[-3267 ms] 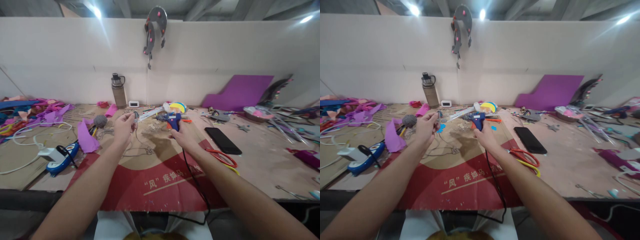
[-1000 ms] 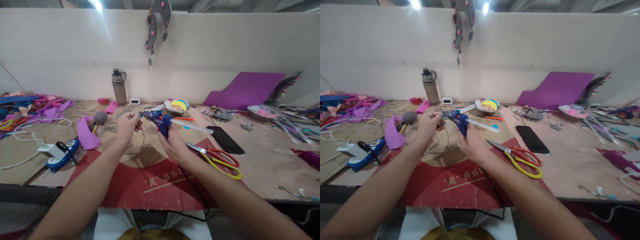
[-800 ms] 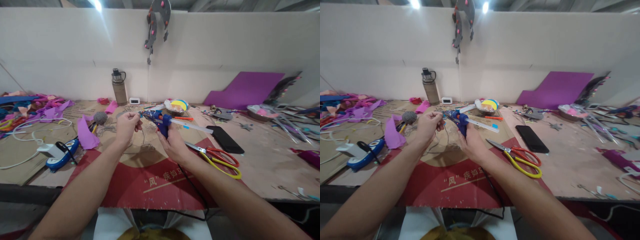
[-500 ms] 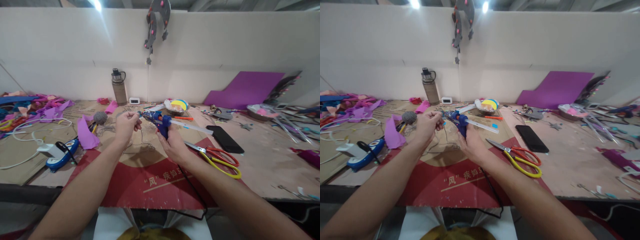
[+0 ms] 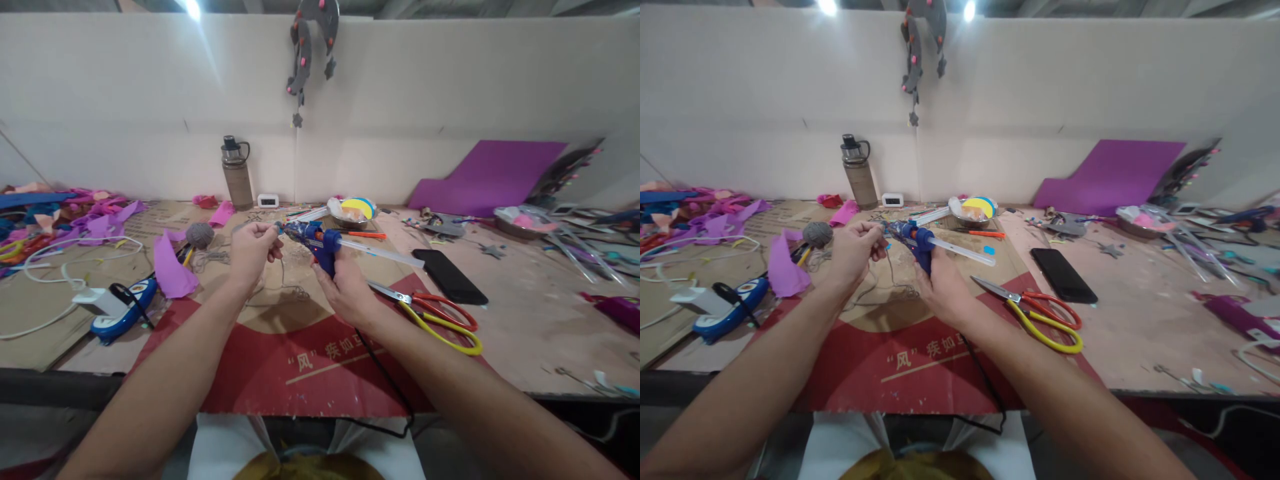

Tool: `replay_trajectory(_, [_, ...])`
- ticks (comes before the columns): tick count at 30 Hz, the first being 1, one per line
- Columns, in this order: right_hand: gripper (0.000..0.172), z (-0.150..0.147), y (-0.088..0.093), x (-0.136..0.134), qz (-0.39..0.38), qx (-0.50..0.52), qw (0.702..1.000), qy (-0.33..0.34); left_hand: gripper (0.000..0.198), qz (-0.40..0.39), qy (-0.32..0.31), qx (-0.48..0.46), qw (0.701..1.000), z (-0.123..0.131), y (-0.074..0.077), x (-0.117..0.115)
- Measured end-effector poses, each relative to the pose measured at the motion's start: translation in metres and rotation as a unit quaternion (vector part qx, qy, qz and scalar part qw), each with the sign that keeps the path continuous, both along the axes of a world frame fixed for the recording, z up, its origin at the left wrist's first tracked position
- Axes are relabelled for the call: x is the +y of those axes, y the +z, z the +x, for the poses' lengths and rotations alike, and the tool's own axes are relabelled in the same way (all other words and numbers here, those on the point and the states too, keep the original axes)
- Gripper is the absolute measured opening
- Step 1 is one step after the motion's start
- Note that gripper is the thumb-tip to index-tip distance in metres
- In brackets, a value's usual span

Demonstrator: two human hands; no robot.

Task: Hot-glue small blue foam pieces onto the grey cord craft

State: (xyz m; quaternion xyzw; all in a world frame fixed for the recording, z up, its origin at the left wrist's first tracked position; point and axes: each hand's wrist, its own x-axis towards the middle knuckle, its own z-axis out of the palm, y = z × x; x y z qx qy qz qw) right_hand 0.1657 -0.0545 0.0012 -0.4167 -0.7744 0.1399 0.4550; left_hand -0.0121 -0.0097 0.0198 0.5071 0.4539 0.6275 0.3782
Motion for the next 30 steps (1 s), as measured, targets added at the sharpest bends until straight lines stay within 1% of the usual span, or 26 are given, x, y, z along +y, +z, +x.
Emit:
replay_trajectory(6, [0.021,-0.0001,0.0023,-0.0011,0.0,0.004,1.0,-0.004,0.014,-0.005,-0.001,0.005,1.0,0.0024,0.0026,-0.0026])
replay_trajectory(10, [0.024,-0.0002,0.003,-0.0014,-0.002,0.005,1.0,-0.009,0.015,-0.004,0.002,0.014,1.0,0.0021,0.0023,-0.0023])
replay_trajectory(14, [0.022,0.0,0.0026,-0.0015,0.0,0.006,1.0,-0.004,0.017,-0.001,0.005,0.015,1.0,0.0007,0.0006,-0.0005])
replay_trajectory(19, [0.025,-0.0001,0.0036,-0.0016,0.009,0.005,1.0,-0.009,0.016,-0.003,0.0,0.015,1.0,0.0015,0.0011,-0.0013])
replay_trajectory(27, [0.025,0.0008,0.0012,-0.0012,-0.001,-0.003,1.0,-0.005,0.014,0.007,0.01,0.022,1.0,0.001,0.0013,-0.0011])
replay_trajectory(30, [0.025,0.0008,0.0019,-0.0014,-0.002,0.002,1.0,-0.005,0.014,-0.002,0.007,0.025,1.0,0.0014,0.0021,-0.0022])
